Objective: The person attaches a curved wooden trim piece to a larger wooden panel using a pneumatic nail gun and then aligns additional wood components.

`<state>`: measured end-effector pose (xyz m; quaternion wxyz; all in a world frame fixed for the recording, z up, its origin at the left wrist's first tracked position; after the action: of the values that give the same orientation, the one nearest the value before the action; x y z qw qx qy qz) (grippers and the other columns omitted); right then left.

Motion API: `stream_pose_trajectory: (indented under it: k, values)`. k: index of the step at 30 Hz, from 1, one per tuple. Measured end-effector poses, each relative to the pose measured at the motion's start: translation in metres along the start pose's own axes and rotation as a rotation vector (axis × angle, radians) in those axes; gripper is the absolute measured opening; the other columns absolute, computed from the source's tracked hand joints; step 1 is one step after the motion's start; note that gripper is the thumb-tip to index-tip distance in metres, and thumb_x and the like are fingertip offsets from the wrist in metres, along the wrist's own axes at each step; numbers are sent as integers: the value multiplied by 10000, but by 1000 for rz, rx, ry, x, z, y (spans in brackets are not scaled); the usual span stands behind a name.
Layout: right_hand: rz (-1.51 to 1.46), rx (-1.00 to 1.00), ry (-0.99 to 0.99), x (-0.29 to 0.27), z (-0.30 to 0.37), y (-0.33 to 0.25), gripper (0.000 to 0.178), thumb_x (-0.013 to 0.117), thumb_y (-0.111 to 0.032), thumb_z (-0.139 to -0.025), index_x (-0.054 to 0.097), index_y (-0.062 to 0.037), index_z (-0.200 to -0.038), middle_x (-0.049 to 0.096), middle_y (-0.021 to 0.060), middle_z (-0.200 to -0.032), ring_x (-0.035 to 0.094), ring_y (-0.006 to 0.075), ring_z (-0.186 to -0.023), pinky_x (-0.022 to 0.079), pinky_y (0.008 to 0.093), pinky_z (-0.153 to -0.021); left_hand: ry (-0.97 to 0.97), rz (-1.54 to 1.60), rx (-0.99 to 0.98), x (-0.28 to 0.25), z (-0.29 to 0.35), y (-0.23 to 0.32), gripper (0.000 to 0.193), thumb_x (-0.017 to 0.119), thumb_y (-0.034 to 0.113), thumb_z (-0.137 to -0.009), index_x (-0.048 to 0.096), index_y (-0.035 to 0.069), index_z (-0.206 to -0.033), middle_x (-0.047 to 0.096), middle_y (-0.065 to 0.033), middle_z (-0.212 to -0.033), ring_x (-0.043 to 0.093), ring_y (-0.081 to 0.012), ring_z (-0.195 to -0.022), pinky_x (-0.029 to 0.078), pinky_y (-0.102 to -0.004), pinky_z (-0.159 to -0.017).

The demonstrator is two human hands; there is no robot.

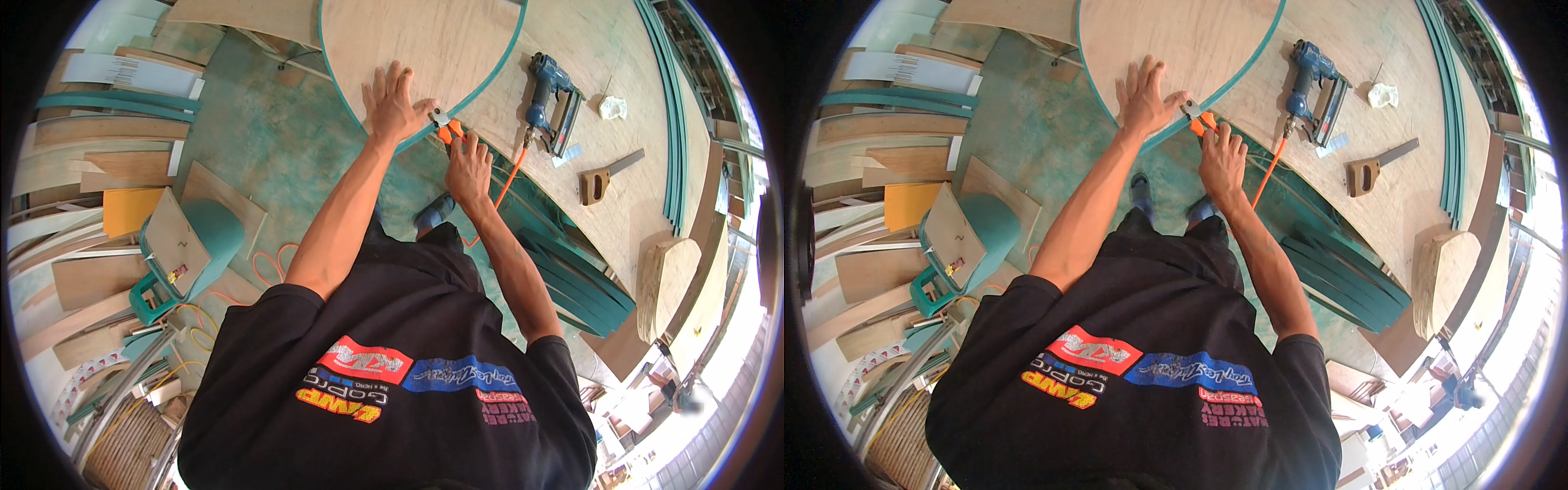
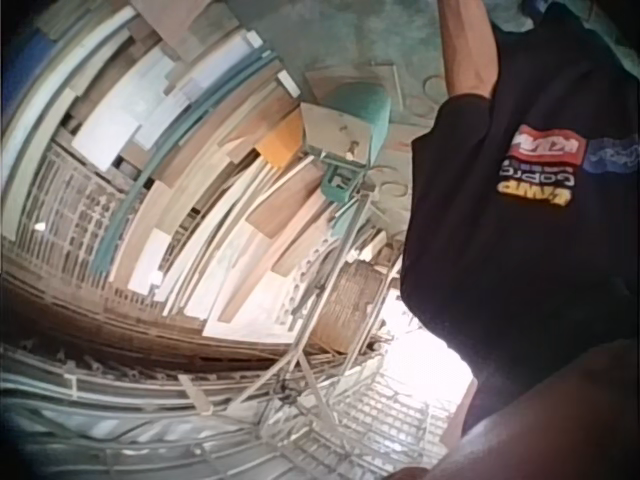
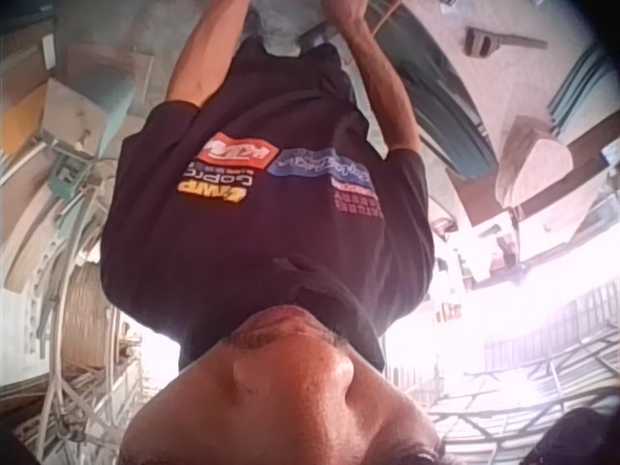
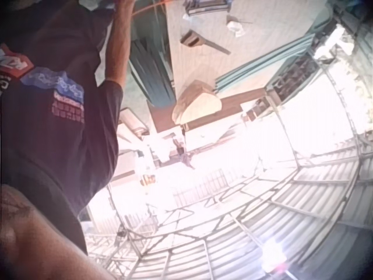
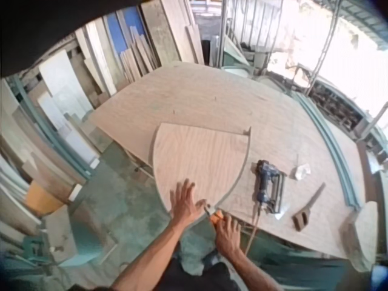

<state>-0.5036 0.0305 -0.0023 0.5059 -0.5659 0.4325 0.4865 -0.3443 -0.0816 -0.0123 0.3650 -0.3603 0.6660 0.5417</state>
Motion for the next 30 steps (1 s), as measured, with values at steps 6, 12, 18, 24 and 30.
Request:
stream_pose_trajectory:
  k: [6,12,18,24,30]
  values:
    - [-137,-3,140,-8,2,2,338,707,-80,-832,558,-29,-1132,588,168,-1284,612,359,-944,522,473,-813,16,39,-12,-1,1,1,891,627,695,-910,408,117,-1552,267,-93,-1695,165,-425,-1562,110,-678,-1220]
    - [-230,104,132,-25,-3,-4,642,748,-114,-800,455,-65,-1369,600,207,-1221,656,402,-938,565,497,-781,56,32,-12,-4,2,1,881,652,689,-894,446,114,-1528,302,-82,-1679,186,-417,-1555,122,-678,-1217]
    - [-275,215,-141,-16,-13,2,815,729,-97,-770,362,-182,-1493,622,230,-1076,697,454,-846,575,547,-662,118,29,34,-5,2,2,826,608,695,-924,484,117,-1502,332,-84,-1668,234,-413,-1537,141,-713,-1177]
    - [-313,162,-127,-15,-15,9,764,691,-153,-780,392,-160,-1482,650,244,-1123,701,467,-908,565,560,-757,122,140,-22,-1,0,-6,677,491,613,-1018,506,117,-1479,357,-77,-1652,217,-396,-1548,85,-676,-1227]
    - [-533,238,-218,-6,-16,45,723,628,-162,-801,423,-113,-1493,651,280,-1214,674,484,-1017,514,528,-879,18,215,-79,1,-2,-11,654,420,584,-1050,463,134,-1522,316,-76,-1680,167,-387,-1571,52,-671,-1234]
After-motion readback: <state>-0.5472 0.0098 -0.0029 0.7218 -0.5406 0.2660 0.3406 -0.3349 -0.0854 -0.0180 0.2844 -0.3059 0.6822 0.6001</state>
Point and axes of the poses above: each hand's wrist, its own z-axis away from the middle knuckle, its own x-axis out of the palm, y = z × x, the point moved 8 cm from there along -z, towards the middle knuckle
